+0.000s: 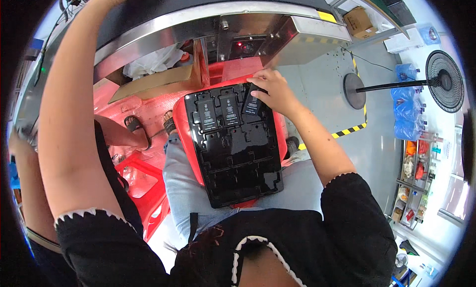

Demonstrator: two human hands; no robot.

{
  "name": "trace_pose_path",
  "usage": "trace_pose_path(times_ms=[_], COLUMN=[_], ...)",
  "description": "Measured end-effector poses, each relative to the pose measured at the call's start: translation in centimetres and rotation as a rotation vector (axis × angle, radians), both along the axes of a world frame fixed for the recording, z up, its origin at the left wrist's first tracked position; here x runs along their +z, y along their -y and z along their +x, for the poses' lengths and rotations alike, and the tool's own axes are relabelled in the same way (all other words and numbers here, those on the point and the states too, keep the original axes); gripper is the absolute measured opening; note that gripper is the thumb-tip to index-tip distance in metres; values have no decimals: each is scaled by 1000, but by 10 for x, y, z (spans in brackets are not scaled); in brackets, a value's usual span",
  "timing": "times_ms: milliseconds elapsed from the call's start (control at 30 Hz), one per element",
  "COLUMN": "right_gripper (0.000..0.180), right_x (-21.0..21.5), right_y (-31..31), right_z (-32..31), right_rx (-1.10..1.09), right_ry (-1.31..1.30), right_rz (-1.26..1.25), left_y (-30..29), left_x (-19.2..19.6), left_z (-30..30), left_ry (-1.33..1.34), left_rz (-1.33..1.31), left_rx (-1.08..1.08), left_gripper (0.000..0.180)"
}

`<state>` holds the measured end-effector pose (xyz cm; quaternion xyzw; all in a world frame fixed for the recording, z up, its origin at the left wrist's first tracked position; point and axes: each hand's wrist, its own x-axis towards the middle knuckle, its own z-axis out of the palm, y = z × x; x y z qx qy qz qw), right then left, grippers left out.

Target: The person sits on a red stool and repeatedly picks up small black battery packs from a blue bin on a conveyor belt. They place the batteries into a black plastic tray held on their lap, arranging them in rows. The person continues this process, filling the tray with batteries from the conveyor belt.

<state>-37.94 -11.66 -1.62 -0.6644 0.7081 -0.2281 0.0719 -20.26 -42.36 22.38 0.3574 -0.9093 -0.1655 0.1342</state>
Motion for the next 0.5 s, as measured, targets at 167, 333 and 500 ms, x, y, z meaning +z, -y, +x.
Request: trace_pose_path(times_ms=[167, 333, 500], right_gripper=[28, 31, 37], right_x=[1, -12, -14], right_y=[8, 5, -13], right_z=[-17, -28, 16], right_rx=[78, 169, -36], right_ry=[464, 457, 57], right_rz=[207, 300, 63], left_y=[-68, -204, -255], left_x=[-46, -101, -189], left_z=[36, 79, 130], left_ry=[-427, -119, 52], left_rz=[-515, 14, 189], left_rx=[-319, -441, -401], left_gripper=[66, 88, 92])
